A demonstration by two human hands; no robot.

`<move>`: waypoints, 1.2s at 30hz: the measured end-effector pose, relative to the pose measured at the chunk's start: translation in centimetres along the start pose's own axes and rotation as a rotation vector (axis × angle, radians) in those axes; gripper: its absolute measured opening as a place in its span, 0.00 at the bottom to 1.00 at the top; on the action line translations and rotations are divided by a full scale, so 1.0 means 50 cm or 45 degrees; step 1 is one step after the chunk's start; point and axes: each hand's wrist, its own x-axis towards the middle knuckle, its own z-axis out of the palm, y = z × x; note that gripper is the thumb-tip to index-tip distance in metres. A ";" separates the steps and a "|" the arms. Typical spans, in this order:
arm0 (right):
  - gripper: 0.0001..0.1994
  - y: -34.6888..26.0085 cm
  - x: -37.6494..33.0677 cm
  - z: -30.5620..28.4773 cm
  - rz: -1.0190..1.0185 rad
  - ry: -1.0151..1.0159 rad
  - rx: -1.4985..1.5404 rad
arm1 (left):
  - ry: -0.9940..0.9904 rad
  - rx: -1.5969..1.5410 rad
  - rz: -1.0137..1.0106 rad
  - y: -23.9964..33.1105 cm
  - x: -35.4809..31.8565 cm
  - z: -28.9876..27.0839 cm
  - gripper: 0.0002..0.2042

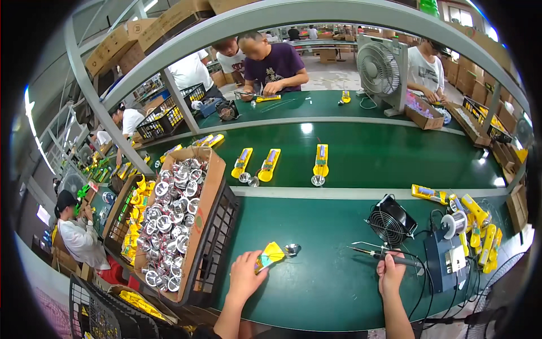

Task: The person assembles flashlights by taking flashlight components from a conveyor belt, soldering wires to the circuit boards using a soldering iron and solder wire, and placing the assembled units back onto the conveyor belt.

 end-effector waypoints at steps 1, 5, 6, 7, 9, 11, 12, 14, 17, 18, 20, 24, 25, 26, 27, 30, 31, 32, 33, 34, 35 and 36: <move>0.06 -0.003 -0.001 0.001 -0.011 -0.045 -0.005 | 0.047 0.008 0.019 0.004 -0.001 0.004 0.26; 0.05 -0.013 -0.006 0.002 0.018 -0.058 0.008 | -0.016 -0.136 0.214 0.042 -0.023 0.018 0.19; 0.05 -0.015 -0.007 0.002 0.001 -0.064 0.030 | -0.021 -0.121 0.212 0.057 -0.032 0.022 0.19; 0.05 -0.017 -0.008 0.001 0.005 -0.009 0.069 | -0.045 -0.113 0.258 0.071 -0.041 0.027 0.20; 0.06 -0.019 -0.008 -0.001 -0.027 -0.045 0.071 | -0.070 -0.130 0.250 0.093 -0.056 0.033 0.20; 0.06 -0.020 -0.008 -0.004 -0.030 -0.007 0.084 | -0.106 -0.097 0.225 0.105 -0.066 0.039 0.21; 0.06 -0.019 -0.007 -0.005 -0.035 -0.033 0.084 | -0.078 -0.120 0.247 0.104 -0.071 0.039 0.21; 0.06 -0.017 -0.006 -0.007 -0.084 -0.064 0.120 | 0.020 -0.131 0.261 0.088 -0.083 0.035 0.21; 0.07 -0.014 -0.006 -0.010 -0.064 -0.061 0.096 | 0.123 -0.120 0.179 0.044 -0.122 0.013 0.12; 0.07 -0.013 -0.005 -0.011 -0.090 -0.083 0.069 | 0.113 -0.206 0.061 0.029 -0.140 0.003 0.11; 0.08 -0.012 -0.005 -0.012 -0.090 -0.123 0.055 | 0.071 -0.285 -0.056 0.006 -0.175 -0.010 0.10; 0.09 -0.008 -0.008 -0.010 -0.115 -0.163 0.071 | -0.216 -0.392 -0.182 -0.005 -0.224 -0.008 0.09; 0.09 -0.007 -0.008 -0.009 -0.139 -0.177 0.108 | -0.282 -0.485 -0.120 -0.002 -0.229 -0.003 0.10; 0.09 -0.006 -0.010 -0.008 -0.110 -0.100 0.075 | -0.242 -0.453 0.003 0.000 -0.229 0.003 0.10; 0.09 -0.005 -0.011 -0.007 -0.096 -0.102 0.052 | -0.190 -0.442 0.002 0.001 -0.227 0.006 0.10; 0.07 -0.005 -0.010 -0.006 -0.152 -0.141 0.117 | -0.167 -0.302 0.258 0.007 -0.220 0.017 0.11; 0.07 -0.005 -0.010 -0.006 -0.132 -0.137 0.089 | -0.136 -0.315 0.267 0.008 -0.218 0.019 0.11; 0.08 -0.005 -0.010 -0.006 -0.119 -0.116 0.088 | -0.086 -0.426 0.208 0.010 -0.216 0.022 0.11; 0.08 -0.005 -0.010 -0.006 -0.118 -0.086 0.114 | -0.078 -0.558 0.143 0.012 -0.215 0.024 0.12; 0.08 -0.005 -0.009 -0.006 -0.108 -0.091 0.083 | -0.039 -0.542 0.149 0.014 -0.213 0.027 0.12; 0.08 -0.005 -0.009 -0.007 -0.115 -0.100 0.080 | 0.066 -0.561 0.137 0.014 -0.209 0.030 0.10; 0.08 -0.005 -0.009 -0.007 -0.133 -0.102 0.099 | 0.124 -0.581 0.117 0.014 -0.206 0.032 0.08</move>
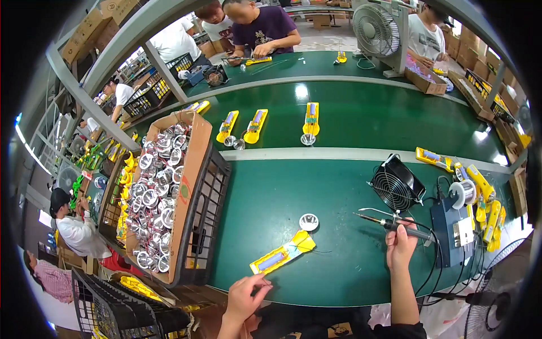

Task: The person assembles flashlights by taking flashlight components from a conveyor belt, soldering wires to the circuit boards using a soldering iron and solder wire, and placing the assembled units back onto the conveyor belt.

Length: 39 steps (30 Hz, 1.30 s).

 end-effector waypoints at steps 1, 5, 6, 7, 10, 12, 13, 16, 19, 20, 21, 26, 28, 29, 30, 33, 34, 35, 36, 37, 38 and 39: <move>0.08 0.000 0.000 -0.001 0.011 -0.007 -0.024 | 0.043 -0.001 0.016 -0.003 0.005 0.000 0.08; 0.08 0.004 0.001 -0.002 0.021 -0.006 -0.069 | -0.071 0.346 0.379 -0.007 0.015 -0.003 0.08; 0.08 0.005 0.001 -0.002 0.013 0.014 -0.104 | -0.145 0.384 0.348 -0.006 0.016 -0.002 0.08; 0.08 0.006 0.001 -0.002 0.013 0.015 -0.107 | -0.101 0.368 0.351 -0.004 0.016 -0.001 0.08; 0.09 0.006 0.002 -0.001 -0.005 -0.022 -0.113 | 0.001 0.402 0.313 0.002 0.019 0.013 0.08; 0.08 0.005 0.002 -0.001 -0.003 -0.034 -0.020 | 0.092 0.408 0.434 0.002 0.028 0.030 0.07; 0.08 0.004 0.001 -0.001 0.027 -0.039 -0.060 | 0.139 0.381 0.463 0.003 0.030 0.037 0.07; 0.09 0.005 -0.001 0.000 0.050 0.022 -0.096 | 0.217 0.248 0.404 0.003 0.036 0.055 0.06; 0.09 0.008 -0.001 0.001 -0.013 -0.048 -0.138 | 0.344 0.180 0.309 -0.001 0.040 0.066 0.07; 0.09 0.009 -0.001 0.001 -0.021 -0.028 -0.136 | 0.399 0.172 0.279 -0.003 0.043 0.069 0.06; 0.09 0.010 -0.001 0.001 -0.046 -0.001 -0.105 | 0.434 0.162 0.260 -0.005 0.045 0.071 0.06; 0.11 0.015 -0.004 -0.001 -0.102 0.012 -0.128 | 0.497 0.163 0.253 -0.012 0.058 0.079 0.06; 0.11 0.017 -0.006 -0.002 -0.089 -0.045 -0.171 | 0.506 0.169 0.237 -0.014 0.064 0.081 0.06; 0.11 0.018 -0.007 -0.001 -0.125 -0.100 -0.135 | 0.503 0.178 0.236 -0.014 0.067 0.081 0.06; 0.11 0.019 -0.008 0.000 -0.100 -0.097 -0.180 | 0.481 0.186 0.250 -0.015 0.071 0.081 0.06; 0.13 0.019 -0.013 0.009 -0.096 -0.178 -0.210 | 0.449 0.202 0.249 -0.018 0.079 0.079 0.06; 0.13 0.017 -0.017 0.014 -0.071 -0.196 -0.247 | 0.481 0.196 0.238 -0.020 0.081 0.078 0.06; 0.14 0.014 -0.022 0.021 -0.068 -0.229 -0.237 | 0.442 0.197 0.238 -0.021 0.082 0.076 0.06; 0.15 0.010 -0.027 0.028 -0.066 -0.256 -0.299 | 0.389 0.196 0.250 -0.023 0.084 0.074 0.06; 0.15 0.007 -0.034 0.037 -0.034 -0.241 -0.349 | 0.403 0.198 0.226 -0.025 0.086 0.073 0.06; 0.15 0.002 -0.041 0.046 -0.063 -0.304 -0.451 | 0.398 0.190 0.241 -0.027 0.089 0.073 0.06; 0.15 -0.002 -0.049 0.056 -0.109 -0.365 -0.518 | 0.364 0.183 0.254 -0.029 0.092 0.073 0.07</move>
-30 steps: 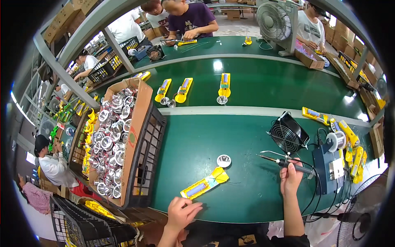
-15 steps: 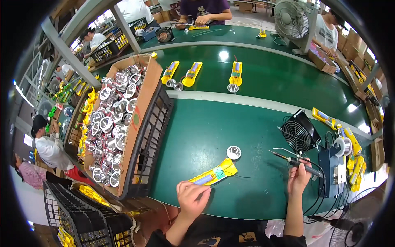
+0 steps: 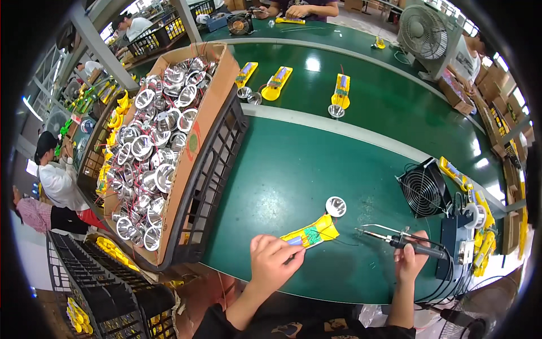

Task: The person assembles flashlights by taking flashlight components from a conveyor belt, soldering wires to the circuit boards using a soldering iron and solder wire, and placing the assembled units back onto the conveyor belt.

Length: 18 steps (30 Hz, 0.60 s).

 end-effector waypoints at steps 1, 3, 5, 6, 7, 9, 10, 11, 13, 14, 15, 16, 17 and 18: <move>0.13 -0.007 -0.005 0.011 0.022 -0.001 -0.038 | 0.027 -0.002 -0.015 -0.003 0.002 0.001 0.07; 0.13 -0.017 -0.019 0.035 0.075 -0.037 -0.099 | -0.036 -0.017 0.017 -0.009 0.006 0.002 0.07; 0.12 -0.022 -0.031 0.056 0.084 -0.085 -0.132 | -0.022 -0.043 0.011 -0.015 0.010 0.002 0.07; 0.11 -0.024 -0.039 0.066 0.162 -0.063 -0.193 | -0.063 -0.064 0.029 -0.018 0.012 0.001 0.07; 0.11 -0.024 -0.042 0.073 0.148 -0.130 -0.208 | -0.036 -0.067 0.012 -0.021 0.013 0.001 0.07; 0.10 -0.021 -0.045 0.084 0.142 -0.200 -0.228 | -0.108 -0.092 0.018 -0.025 0.015 0.000 0.07; 0.10 -0.018 -0.047 0.089 0.143 -0.227 -0.276 | -0.073 -0.096 0.006 -0.027 0.016 -0.001 0.07; 0.10 -0.016 -0.047 0.093 0.115 -0.251 -0.288 | -0.092 -0.089 0.017 -0.029 0.017 -0.001 0.07; 0.11 -0.012 -0.046 0.098 0.161 -0.255 -0.332 | -0.111 -0.086 0.022 -0.032 0.018 -0.001 0.07; 0.11 -0.011 -0.045 0.101 0.152 -0.256 -0.305 | -0.101 -0.093 0.028 -0.034 0.019 -0.001 0.07; 0.11 -0.011 -0.044 0.103 0.175 -0.258 -0.338 | -0.125 -0.092 0.039 -0.035 0.019 0.000 0.08; 0.11 -0.011 -0.043 0.104 0.185 -0.265 -0.347 | -0.088 -0.101 0.028 -0.036 0.019 0.000 0.08; 0.11 -0.012 -0.042 0.105 0.170 -0.268 -0.317 | -0.098 -0.095 0.034 -0.037 0.019 0.000 0.08; 0.11 -0.013 -0.041 0.106 0.196 -0.275 -0.359 | -0.139 -0.093 0.042 -0.038 0.019 0.000 0.08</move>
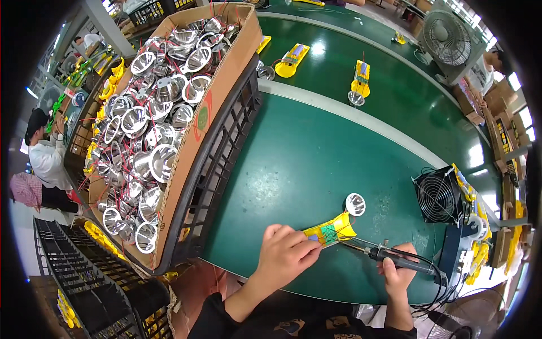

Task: The person assembles flashlights by taking flashlight components from a conveyor belt, soldering wires to the circuit boards using a soldering iron and solder wire, and placing the assembled units back onto the conveyor belt.

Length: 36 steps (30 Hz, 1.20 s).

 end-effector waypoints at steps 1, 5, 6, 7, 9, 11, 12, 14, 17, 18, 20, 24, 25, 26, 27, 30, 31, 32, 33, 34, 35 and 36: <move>0.11 -0.002 0.001 0.000 0.015 -0.005 -0.020 | 0.030 0.003 -0.004 -0.001 0.000 -0.001 0.08; 0.11 -0.006 0.004 0.001 0.024 -0.007 -0.040 | 0.013 -0.013 0.016 -0.005 0.000 -0.001 0.08; 0.11 -0.006 0.005 0.001 0.039 -0.004 -0.063 | -0.023 -0.014 0.019 -0.005 0.000 -0.001 0.08; 0.11 -0.006 0.006 0.001 0.043 -0.014 -0.059 | 0.007 -0.014 0.021 -0.006 0.001 0.000 0.08; 0.11 -0.005 0.007 0.002 0.049 -0.022 -0.055 | -0.022 -0.025 0.015 -0.006 0.001 0.001 0.08; 0.13 -0.002 0.008 0.005 0.018 -0.008 -0.118 | 0.011 -0.029 0.011 -0.006 0.000 0.002 0.08; 0.13 -0.001 0.009 0.006 0.020 -0.008 -0.118 | -0.030 -0.026 0.009 -0.006 0.000 0.002 0.08; 0.12 -0.001 0.010 0.007 0.038 0.009 -0.090 | -0.011 -0.022 0.026 -0.008 -0.001 0.000 0.08; 0.11 -0.002 0.013 0.005 0.044 -0.031 -0.076 | -0.041 -0.013 0.041 -0.009 -0.001 -0.001 0.08; 0.11 -0.002 0.013 0.004 0.044 -0.031 -0.075 | -0.072 -0.018 0.038 -0.009 -0.001 -0.001 0.08; 0.11 -0.003 0.015 0.004 0.014 -0.043 -0.075 | -0.019 -0.014 0.030 -0.008 0.001 0.000 0.08; 0.11 -0.005 0.015 0.006 0.068 -0.015 -0.060 | -0.019 -0.031 0.013 -0.007 0.003 0.002 0.08; 0.11 -0.005 0.015 0.006 0.069 -0.022 -0.076 | 0.007 -0.023 0.015 -0.007 0.003 0.002 0.08; 0.11 -0.006 0.016 0.006 0.069 -0.030 -0.093 | 0.009 -0.027 0.016 -0.007 0.004 0.002 0.08; 0.11 -0.006 0.016 0.006 0.069 -0.030 -0.093 | 0.011 -0.029 0.018 -0.007 0.004 0.002 0.08; 0.11 -0.005 0.016 0.006 0.058 -0.024 -0.086 | -0.022 -0.024 0.018 -0.007 0.002 0.002 0.08; 0.11 -0.005 0.016 0.006 0.069 -0.027 -0.083 | 0.018 -0.026 0.014 -0.008 0.002 0.001 0.08; 0.11 -0.005 0.016 0.006 0.058 -0.035 -0.034 | -0.003 -0.026 0.028 -0.009 0.001 0.000 0.08; 0.11 -0.004 0.016 0.005 0.081 -0.032 -0.079 | -0.047 -0.030 0.041 -0.009 0.001 -0.001 0.08; 0.10 -0.004 0.016 0.005 0.075 -0.035 -0.082 | -0.024 -0.024 0.042 -0.010 0.000 -0.001 0.08; 0.10 -0.003 0.016 0.005 0.069 -0.039 -0.085 | -0.027 -0.023 0.040 -0.010 0.000 -0.001 0.08; 0.10 -0.003 0.016 0.005 0.071 -0.040 -0.084 | -0.061 -0.026 0.036 -0.010 0.000 -0.001 0.08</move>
